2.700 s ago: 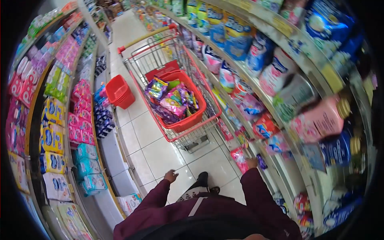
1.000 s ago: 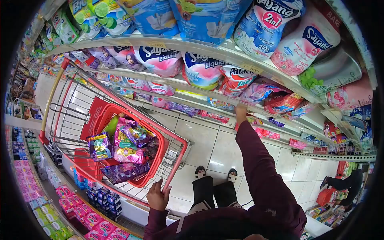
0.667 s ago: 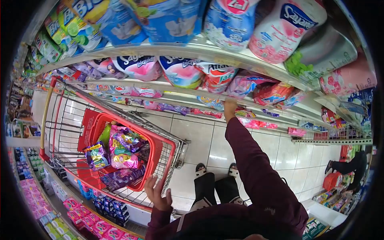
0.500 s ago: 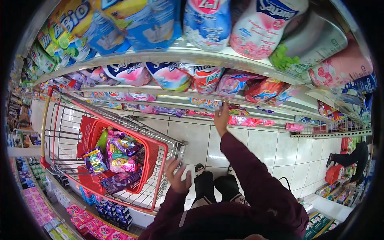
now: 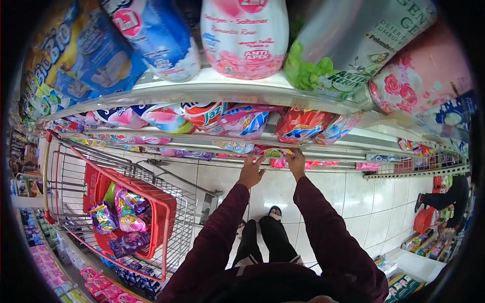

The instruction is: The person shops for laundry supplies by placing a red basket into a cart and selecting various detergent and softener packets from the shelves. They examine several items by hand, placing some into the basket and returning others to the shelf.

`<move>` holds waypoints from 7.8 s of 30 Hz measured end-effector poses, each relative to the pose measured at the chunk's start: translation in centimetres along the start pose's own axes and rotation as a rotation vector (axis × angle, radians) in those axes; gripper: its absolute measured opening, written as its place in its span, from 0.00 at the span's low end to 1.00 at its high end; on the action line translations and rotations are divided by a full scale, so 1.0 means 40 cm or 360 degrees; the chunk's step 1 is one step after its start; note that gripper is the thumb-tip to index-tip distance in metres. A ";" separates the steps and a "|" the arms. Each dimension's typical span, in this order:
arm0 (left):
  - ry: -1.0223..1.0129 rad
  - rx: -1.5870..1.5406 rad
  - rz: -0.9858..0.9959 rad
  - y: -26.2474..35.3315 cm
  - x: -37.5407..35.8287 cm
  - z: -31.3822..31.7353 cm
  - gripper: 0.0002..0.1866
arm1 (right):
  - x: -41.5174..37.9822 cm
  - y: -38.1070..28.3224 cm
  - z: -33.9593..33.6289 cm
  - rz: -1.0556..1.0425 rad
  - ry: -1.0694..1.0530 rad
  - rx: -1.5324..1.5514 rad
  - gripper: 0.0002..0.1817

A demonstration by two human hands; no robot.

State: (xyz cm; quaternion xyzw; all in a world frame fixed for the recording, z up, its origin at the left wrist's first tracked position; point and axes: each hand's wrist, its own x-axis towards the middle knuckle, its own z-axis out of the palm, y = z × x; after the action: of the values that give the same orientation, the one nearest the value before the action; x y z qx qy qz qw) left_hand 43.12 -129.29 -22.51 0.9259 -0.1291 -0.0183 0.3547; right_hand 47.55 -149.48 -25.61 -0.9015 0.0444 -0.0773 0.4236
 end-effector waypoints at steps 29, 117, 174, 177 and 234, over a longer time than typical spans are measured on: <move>0.0441 -0.0421 -0.0469 0.143 0.114 0.198 0.20 | 0.059 0.022 0.024 0.0240 -0.0309 -0.0212 0.14; 0.0118 -0.1562 -0.0608 0.760 -0.623 -0.244 0.09 | -0.767 -0.435 -0.809 0.0430 -0.0355 0.0977 0.07; 0.1266 -0.0407 -0.0571 0.245 0.259 0.249 0.05 | 0.307 0.654 -0.320 0.0637 -0.0495 0.0328 0.24; 0.1331 -0.0542 -0.0544 0.233 0.264 0.256 0.05 | 0.306 0.641 -0.308 0.0730 -0.0449 0.0602 0.24; 0.0248 -0.1973 -0.1876 0.435 -0.082 0.235 0.35 | -0.126 0.137 -0.638 0.0944 -0.0169 0.0815 0.09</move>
State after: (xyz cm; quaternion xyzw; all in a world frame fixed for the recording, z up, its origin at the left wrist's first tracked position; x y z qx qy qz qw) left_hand 34.84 -147.04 -18.22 0.4795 0.4309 -0.2030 0.7370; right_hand 37.99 -171.54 -14.30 -0.7174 0.2601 0.0867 0.6404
